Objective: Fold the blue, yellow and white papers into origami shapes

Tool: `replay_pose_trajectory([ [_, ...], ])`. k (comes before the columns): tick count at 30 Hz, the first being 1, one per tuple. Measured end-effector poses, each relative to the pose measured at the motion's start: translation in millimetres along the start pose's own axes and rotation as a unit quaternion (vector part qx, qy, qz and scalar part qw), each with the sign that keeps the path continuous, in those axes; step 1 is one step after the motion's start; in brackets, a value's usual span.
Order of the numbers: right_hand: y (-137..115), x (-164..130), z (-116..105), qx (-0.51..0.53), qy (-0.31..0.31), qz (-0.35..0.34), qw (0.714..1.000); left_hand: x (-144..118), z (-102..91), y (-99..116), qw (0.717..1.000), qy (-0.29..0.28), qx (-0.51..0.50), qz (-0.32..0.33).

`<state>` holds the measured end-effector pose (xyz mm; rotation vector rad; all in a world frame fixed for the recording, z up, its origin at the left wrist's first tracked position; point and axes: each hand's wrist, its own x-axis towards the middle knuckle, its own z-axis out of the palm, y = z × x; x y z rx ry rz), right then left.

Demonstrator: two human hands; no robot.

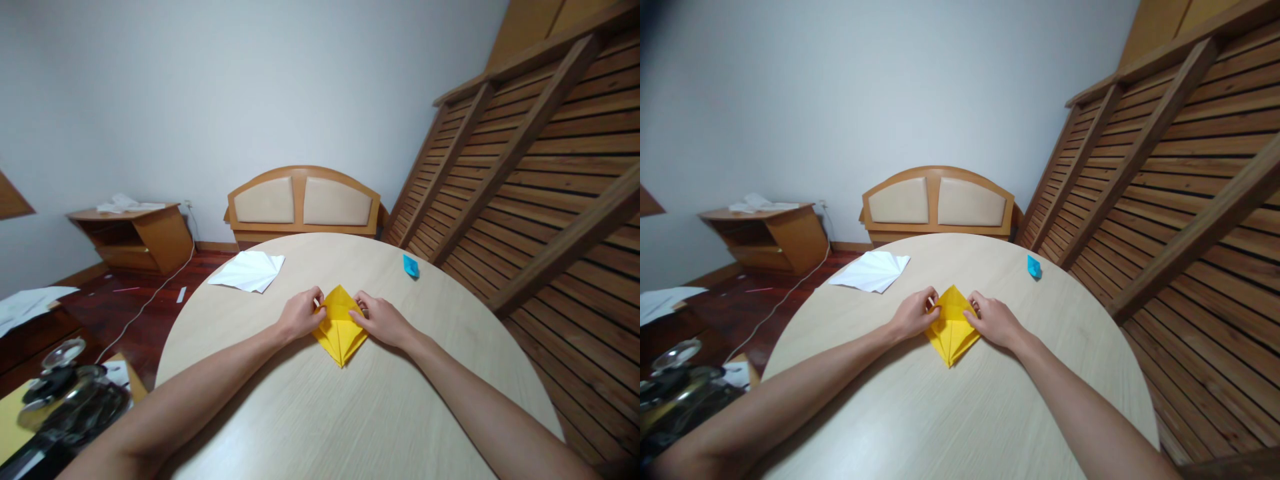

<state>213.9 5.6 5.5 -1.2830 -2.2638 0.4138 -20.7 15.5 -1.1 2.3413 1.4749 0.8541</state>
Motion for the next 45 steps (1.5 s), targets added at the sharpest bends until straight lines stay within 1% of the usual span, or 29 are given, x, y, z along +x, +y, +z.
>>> replay_pose_trajectory([
  [4,-1.2,-0.3,1.0,0.009,-0.003,0.0,1.0,0.1,2.3,-0.2,1.0,0.005,-0.026,0.001],
  [11,-5.5,-0.8,0.9,0.018,0.002,0.002,1.0,-0.2,6.8,-2.7,0.997,-0.011,-0.058,0.044],
  [16,-7.8,-0.4,1.3,0.011,-0.004,0.001,1.0,-3.5,2.2,3.0,0.996,-0.012,-0.045,0.08],
  [19,-7.8,-0.3,1.6,0.009,-0.004,-0.003,1.0,-4.9,-0.8,6.3,0.996,-0.017,-0.038,0.084],
  [23,-6.8,-0.1,2.3,0.009,-0.001,-0.007,1.0,-4.2,0.0,5.2,0.996,-0.017,-0.046,0.073],
  [31,-8.9,1.5,6.3,-0.001,0.049,-0.005,0.999,-3.7,0.5,5.3,0.994,-0.009,-0.066,0.089],
  [34,-10.2,1.9,7.4,0.006,0.058,-0.013,0.998,-4.5,-0.5,5.6,0.994,-0.007,-0.071,0.087],
  [39,-12.6,1.0,7.3,0.04,0.045,-0.022,0.998,-3.3,0.0,4.3,0.996,-0.008,-0.069,0.059],
  [45,-18.6,-1.4,7.0,0.118,-0.009,-0.036,0.992,-2.7,-1.4,5.2,0.995,-0.014,-0.077,0.059],
])
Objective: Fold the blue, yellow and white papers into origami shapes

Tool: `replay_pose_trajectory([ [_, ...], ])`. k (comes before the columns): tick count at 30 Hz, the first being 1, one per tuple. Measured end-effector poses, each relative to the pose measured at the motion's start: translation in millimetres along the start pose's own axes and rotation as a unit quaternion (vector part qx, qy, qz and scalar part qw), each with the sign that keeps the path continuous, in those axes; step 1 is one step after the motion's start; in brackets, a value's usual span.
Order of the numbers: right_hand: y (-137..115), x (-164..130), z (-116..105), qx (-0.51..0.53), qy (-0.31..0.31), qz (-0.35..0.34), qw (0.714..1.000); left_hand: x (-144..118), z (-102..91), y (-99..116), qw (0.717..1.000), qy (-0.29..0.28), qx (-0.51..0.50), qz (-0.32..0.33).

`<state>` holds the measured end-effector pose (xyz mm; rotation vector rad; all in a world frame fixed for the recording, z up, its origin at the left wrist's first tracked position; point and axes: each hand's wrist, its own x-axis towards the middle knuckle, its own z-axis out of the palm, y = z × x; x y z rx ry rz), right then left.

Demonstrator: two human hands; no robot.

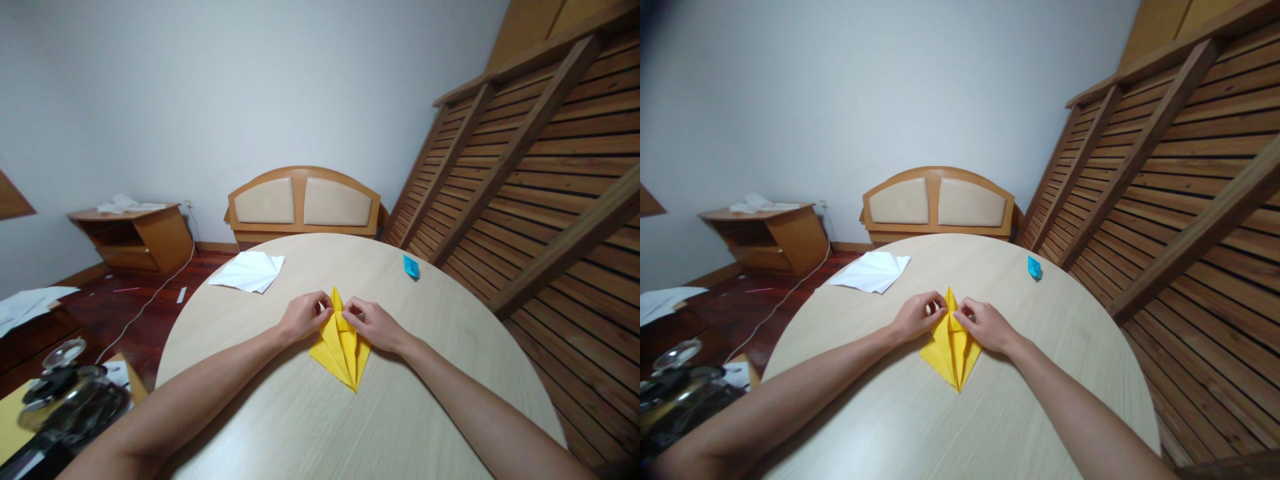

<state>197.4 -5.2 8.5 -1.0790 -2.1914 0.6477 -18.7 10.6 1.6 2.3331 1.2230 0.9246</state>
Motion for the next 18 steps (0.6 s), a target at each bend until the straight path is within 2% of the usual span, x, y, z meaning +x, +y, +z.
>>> replay_pose_trajectory([
  [4,1.0,0.7,2.3,0.054,-0.008,-0.001,0.998,-0.5,0.7,-0.5,0.999,0.014,-0.036,0.011],
  [7,4.0,1.6,4.0,0.079,-0.008,-0.006,0.997,0.4,3.1,-3.0,0.996,0.025,-0.083,-0.004],
  [14,7.6,1.4,4.9,0.071,-0.01,-0.031,0.997,4.6,5.6,-8.6,0.992,0.043,-0.111,-0.029],
  [18,6.2,1.3,4.5,0.059,-0.012,-0.027,0.998,5.4,3.7,-6.9,0.99,0.043,-0.131,-0.02],
])
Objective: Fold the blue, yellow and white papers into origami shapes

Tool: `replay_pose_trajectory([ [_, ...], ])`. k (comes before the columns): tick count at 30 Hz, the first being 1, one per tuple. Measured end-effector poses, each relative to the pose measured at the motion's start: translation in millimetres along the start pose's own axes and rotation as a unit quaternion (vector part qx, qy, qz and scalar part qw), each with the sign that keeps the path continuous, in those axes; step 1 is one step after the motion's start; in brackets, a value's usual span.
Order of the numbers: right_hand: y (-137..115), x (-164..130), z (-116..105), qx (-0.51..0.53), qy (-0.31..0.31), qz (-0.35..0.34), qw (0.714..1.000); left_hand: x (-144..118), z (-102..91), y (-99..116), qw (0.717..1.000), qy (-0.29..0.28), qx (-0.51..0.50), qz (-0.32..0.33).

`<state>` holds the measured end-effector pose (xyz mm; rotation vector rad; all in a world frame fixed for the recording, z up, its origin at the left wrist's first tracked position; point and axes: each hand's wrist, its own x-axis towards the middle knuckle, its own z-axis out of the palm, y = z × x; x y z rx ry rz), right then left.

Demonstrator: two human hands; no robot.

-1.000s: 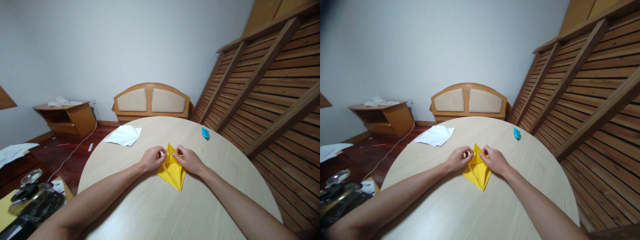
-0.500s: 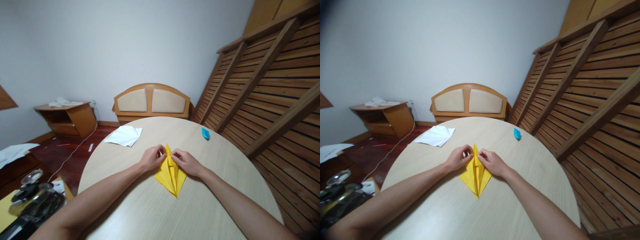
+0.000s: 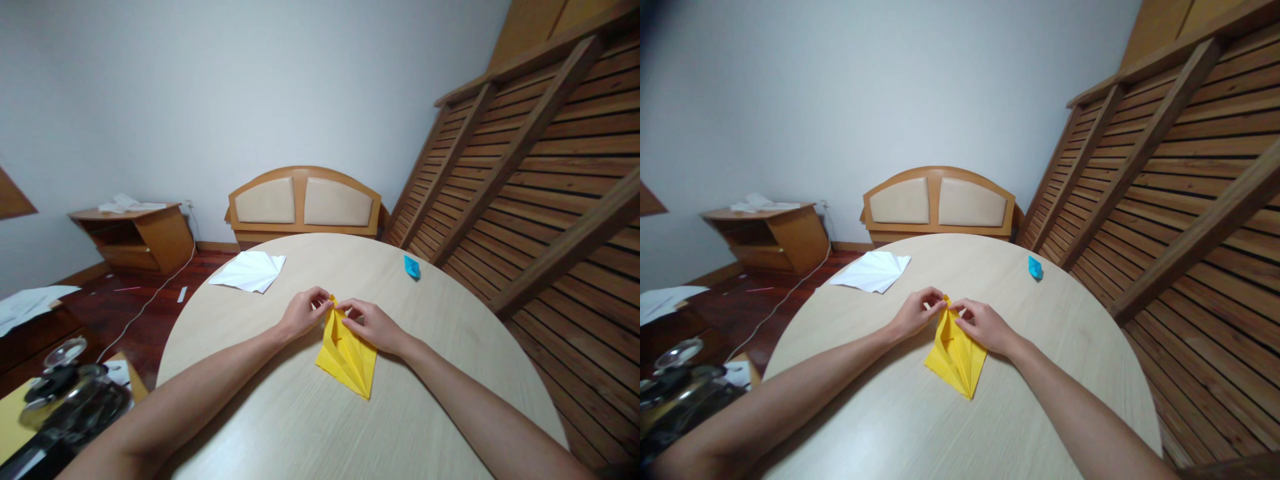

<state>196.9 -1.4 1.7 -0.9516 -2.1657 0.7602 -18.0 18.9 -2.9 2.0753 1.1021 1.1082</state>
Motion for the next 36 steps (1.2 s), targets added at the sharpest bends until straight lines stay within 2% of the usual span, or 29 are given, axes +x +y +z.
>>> replay_pose_trajectory([
  [6,-1.9,0.5,0.5,-0.015,0.005,-0.002,1.0,-0.1,-0.5,-0.2,1.0,0.007,0.007,-0.008],
  [12,-6.1,-0.4,-2.6,-0.048,0.012,-0.053,0.997,2.1,-0.5,-6.6,0.997,0.047,0.045,-0.047],
  [16,-11.1,-2.1,-3.8,-0.074,-0.026,-0.087,0.993,3.6,-0.3,-14.5,0.995,0.066,0.05,-0.054],
  [24,-14.4,-4.2,-4.3,-0.122,-0.082,-0.124,0.981,4.0,-4.5,-21.3,0.987,0.052,0.121,-0.096],
  [26,-12.1,-4.1,-4.3,-0.139,-0.093,-0.12,0.979,2.6,-6.6,-18.2,0.982,0.069,0.158,-0.072],
  [28,-8.6,-3.5,-3.7,-0.15,-0.102,-0.115,0.977,0.8,-7.8,-14.2,0.979,0.083,0.186,-0.011],
  [29,-6.4,-3.0,-3.3,-0.154,-0.104,-0.112,0.976,-0.1,-7.9,-12.2,0.978,0.077,0.192,0.025],
  [31,-1.3,-1.8,-3.1,-0.169,-0.102,-0.108,0.974,-2.0,-6.6,-8.9,0.977,0.031,0.191,0.086],
  [36,11.2,0.8,-9.1,-0.225,-0.073,-0.101,0.966,-6.4,-0.4,-7.9,0.955,-0.151,0.203,0.155],
])
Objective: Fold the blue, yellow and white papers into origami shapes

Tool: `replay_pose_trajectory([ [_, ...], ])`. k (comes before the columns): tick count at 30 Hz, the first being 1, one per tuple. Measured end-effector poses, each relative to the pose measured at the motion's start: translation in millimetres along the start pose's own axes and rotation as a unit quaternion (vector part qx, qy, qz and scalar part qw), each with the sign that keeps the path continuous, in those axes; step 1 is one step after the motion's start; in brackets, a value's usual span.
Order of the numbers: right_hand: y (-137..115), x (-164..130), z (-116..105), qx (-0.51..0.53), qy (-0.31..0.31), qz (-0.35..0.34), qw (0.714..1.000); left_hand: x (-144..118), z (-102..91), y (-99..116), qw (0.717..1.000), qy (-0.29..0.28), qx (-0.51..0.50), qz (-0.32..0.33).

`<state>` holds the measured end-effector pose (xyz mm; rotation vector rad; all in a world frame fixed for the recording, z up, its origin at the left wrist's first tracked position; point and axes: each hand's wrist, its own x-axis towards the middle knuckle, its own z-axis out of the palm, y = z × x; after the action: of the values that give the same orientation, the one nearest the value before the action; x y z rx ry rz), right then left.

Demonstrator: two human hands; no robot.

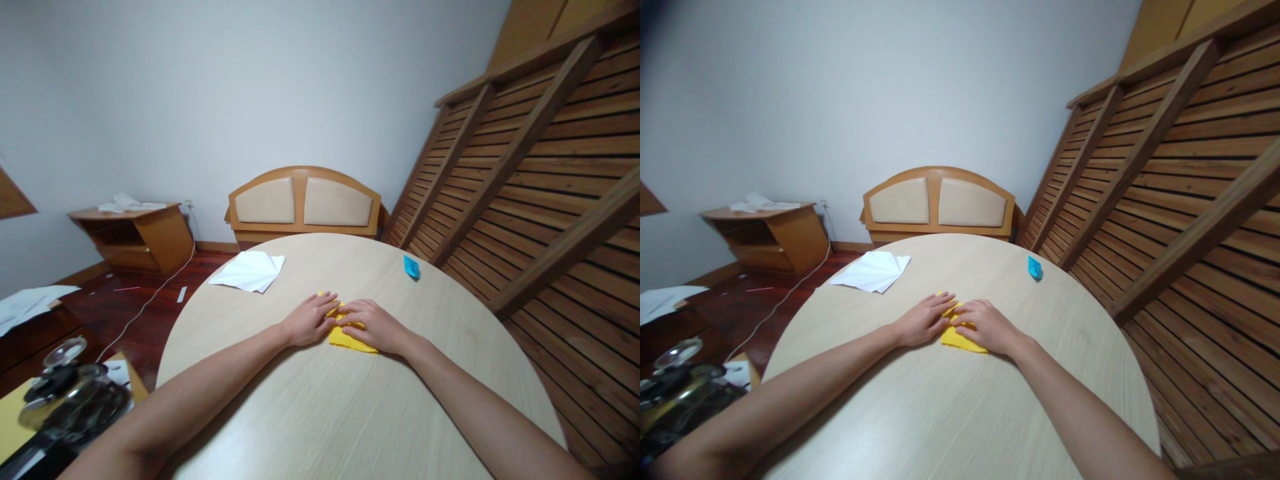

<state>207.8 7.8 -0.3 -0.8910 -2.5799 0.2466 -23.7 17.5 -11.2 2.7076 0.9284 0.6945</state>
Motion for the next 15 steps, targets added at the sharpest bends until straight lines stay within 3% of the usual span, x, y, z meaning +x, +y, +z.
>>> replay_pose_trajectory([
  [3,5.1,-2.4,-4.0,-0.007,-0.002,0.014,1.0,-1.6,1.6,-1.2,0.999,-0.05,0.014,0.0],
  [6,6.3,-6.2,-7.8,-0.005,-0.02,0.03,0.999,-3.1,0.8,-3.2,0.996,-0.065,0.051,-0.046],
  [15,5.4,-10.2,-11.8,-0.017,-0.069,0.05,0.996,-3.2,-0.2,-10.0,0.971,-0.034,0.148,-0.183],
])
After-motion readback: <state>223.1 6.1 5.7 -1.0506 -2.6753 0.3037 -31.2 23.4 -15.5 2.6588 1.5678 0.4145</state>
